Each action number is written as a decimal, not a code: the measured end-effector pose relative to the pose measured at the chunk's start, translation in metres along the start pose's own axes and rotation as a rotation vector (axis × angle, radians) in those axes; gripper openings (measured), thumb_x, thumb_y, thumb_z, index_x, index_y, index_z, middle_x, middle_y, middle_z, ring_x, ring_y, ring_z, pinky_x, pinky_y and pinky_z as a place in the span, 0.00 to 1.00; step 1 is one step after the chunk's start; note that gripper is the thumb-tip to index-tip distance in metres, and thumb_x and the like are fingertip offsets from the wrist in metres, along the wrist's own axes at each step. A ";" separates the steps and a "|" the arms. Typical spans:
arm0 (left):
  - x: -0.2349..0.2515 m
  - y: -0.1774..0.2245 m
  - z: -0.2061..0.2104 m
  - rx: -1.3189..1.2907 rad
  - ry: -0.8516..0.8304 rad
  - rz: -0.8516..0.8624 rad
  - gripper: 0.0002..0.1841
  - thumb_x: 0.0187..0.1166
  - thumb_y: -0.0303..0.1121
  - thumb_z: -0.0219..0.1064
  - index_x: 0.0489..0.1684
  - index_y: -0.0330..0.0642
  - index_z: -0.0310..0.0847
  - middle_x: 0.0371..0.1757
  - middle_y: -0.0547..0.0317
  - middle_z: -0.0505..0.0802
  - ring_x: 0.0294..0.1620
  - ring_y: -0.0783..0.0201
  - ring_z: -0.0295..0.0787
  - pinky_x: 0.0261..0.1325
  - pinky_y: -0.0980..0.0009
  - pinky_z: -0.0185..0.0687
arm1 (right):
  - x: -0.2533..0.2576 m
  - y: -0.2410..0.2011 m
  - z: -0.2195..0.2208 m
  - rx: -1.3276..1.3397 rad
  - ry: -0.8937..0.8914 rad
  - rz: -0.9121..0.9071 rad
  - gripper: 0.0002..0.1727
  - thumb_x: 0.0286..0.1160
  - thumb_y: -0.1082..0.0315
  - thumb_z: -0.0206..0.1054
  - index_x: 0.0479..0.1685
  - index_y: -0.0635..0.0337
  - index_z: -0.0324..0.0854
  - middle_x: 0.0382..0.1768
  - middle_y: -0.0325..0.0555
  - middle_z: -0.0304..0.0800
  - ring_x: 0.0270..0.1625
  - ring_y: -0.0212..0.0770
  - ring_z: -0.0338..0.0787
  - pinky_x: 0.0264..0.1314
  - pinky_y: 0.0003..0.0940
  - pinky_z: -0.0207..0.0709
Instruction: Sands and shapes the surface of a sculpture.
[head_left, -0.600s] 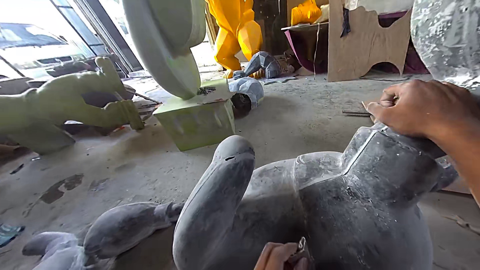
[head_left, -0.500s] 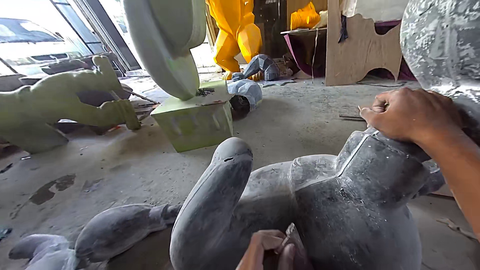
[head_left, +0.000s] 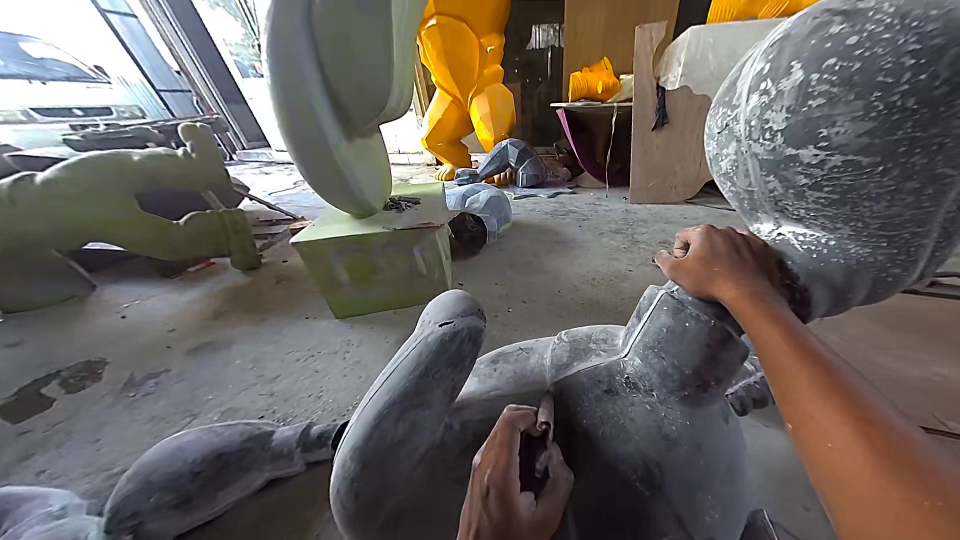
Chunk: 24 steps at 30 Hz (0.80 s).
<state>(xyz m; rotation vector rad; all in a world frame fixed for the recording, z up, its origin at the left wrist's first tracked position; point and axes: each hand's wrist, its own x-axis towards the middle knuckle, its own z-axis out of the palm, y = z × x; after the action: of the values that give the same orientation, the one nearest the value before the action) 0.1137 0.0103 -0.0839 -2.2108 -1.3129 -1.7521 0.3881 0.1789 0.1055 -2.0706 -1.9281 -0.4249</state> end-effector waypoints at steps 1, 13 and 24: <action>-0.003 0.003 0.000 0.029 -0.061 -0.032 0.14 0.68 0.40 0.71 0.46 0.41 0.84 0.47 0.60 0.92 0.50 0.72 0.90 0.51 0.76 0.89 | 0.001 -0.001 0.000 -0.001 -0.007 0.003 0.25 0.74 0.40 0.60 0.20 0.50 0.79 0.24 0.51 0.87 0.37 0.55 0.89 0.45 0.59 0.73; 0.004 0.015 0.021 0.356 -0.367 -0.290 0.34 0.79 0.40 0.47 0.90 0.42 0.62 0.83 0.60 0.80 0.89 0.59 0.66 0.91 0.31 0.31 | -0.006 0.000 -0.004 -0.007 -0.018 0.006 0.26 0.76 0.39 0.59 0.20 0.49 0.80 0.25 0.49 0.88 0.38 0.52 0.90 0.48 0.57 0.73; -0.003 0.003 0.017 0.318 -0.444 -0.179 0.33 0.91 0.56 0.39 0.93 0.57 0.61 0.92 0.73 0.68 0.93 0.67 0.56 0.94 0.45 0.46 | -0.008 0.002 -0.001 0.011 -0.025 0.001 0.26 0.74 0.38 0.60 0.23 0.49 0.83 0.28 0.50 0.90 0.40 0.53 0.91 0.52 0.59 0.74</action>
<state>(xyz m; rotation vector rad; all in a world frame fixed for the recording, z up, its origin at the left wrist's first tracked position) 0.1289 0.0147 -0.0912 -2.4288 -1.7742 -1.0145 0.3896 0.1708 0.1036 -2.0794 -1.9392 -0.3896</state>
